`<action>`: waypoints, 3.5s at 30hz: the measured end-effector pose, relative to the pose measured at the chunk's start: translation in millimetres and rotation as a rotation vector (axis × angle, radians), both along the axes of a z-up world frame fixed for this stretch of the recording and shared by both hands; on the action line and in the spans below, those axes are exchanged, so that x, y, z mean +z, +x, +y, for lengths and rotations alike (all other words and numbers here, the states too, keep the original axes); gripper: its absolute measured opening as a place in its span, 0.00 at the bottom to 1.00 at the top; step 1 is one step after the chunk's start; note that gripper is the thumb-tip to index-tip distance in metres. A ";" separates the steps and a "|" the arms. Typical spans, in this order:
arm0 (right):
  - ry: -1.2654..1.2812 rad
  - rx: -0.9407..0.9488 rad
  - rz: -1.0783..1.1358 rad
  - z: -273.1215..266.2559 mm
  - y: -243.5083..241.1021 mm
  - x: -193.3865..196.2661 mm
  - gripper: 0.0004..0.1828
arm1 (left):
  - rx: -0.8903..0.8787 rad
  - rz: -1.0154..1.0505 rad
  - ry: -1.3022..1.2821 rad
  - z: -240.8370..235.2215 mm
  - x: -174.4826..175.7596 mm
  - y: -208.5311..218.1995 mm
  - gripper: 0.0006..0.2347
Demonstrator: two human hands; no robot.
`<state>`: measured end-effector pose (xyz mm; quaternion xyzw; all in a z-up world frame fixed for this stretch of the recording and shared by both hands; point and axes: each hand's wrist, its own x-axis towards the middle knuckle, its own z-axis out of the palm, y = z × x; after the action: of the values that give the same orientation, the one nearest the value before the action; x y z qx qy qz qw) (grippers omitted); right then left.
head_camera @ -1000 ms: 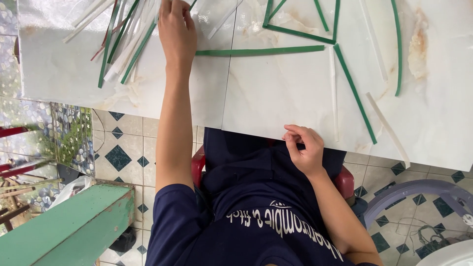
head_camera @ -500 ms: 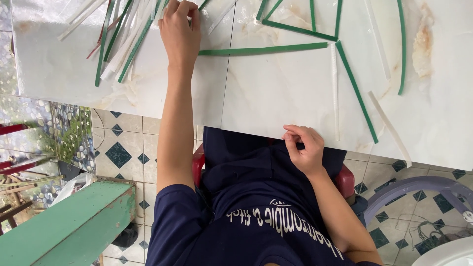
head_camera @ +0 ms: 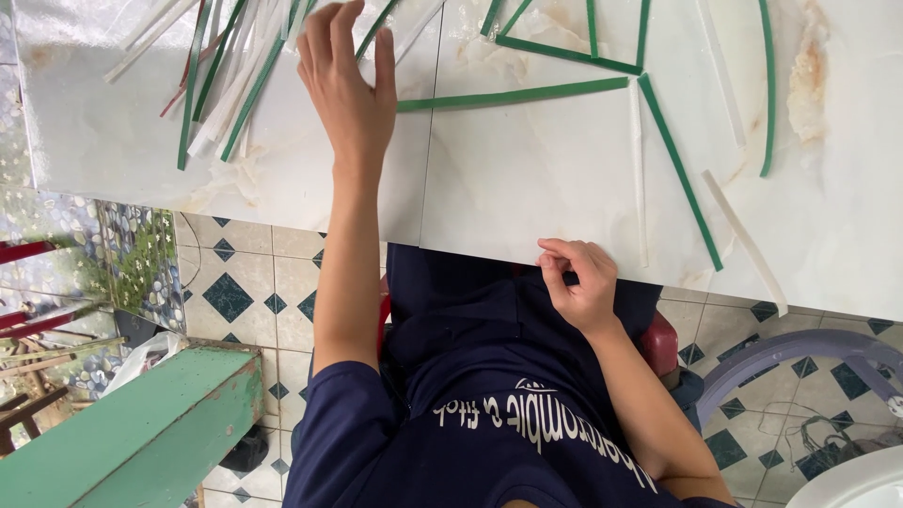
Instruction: Weaving green and white plastic strips together on a table to create a patterned mat or object.
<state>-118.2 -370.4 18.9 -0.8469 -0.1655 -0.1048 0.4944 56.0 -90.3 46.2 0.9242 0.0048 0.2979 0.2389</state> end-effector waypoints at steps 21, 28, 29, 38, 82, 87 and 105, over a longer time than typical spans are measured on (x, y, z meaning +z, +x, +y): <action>-0.078 -0.041 -0.250 7.0 2.5 -17.3 0.04 | -0.324 0.141 -0.072 -87.6 -33.3 -75.3 0.13; -0.109 -0.030 -0.264 7.4 1.0 -16.2 0.04 | -0.296 0.157 -0.092 -88.8 -29.1 -74.9 0.12; -0.115 -0.027 -0.267 7.0 0.3 -16.1 0.04 | -0.292 0.170 -0.108 -89.6 -27.3 -75.1 0.12; -0.142 -0.032 -0.316 7.5 -1.6 -18.1 0.04 | -0.297 0.172 -0.125 -88.6 -26.8 -77.6 0.12; -0.247 -0.027 -0.387 9.9 -1.6 -12.1 0.04 | -0.308 0.239 -0.175 -86.3 -20.0 -83.7 0.12; -0.253 -0.028 -0.372 8.9 -2.6 -15.3 0.04 | -0.301 0.241 -0.182 -86.1 -24.7 -83.1 0.11; -0.254 -0.046 -0.422 9.7 -1.5 -20.0 0.04 | -0.309 0.229 -0.178 -86.1 -21.8 -82.9 0.12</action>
<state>-119.7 -360.8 -1.1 -0.8652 -0.2574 -0.2688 0.3360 -26.8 -176.4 24.4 0.9170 -0.0836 0.1490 0.3605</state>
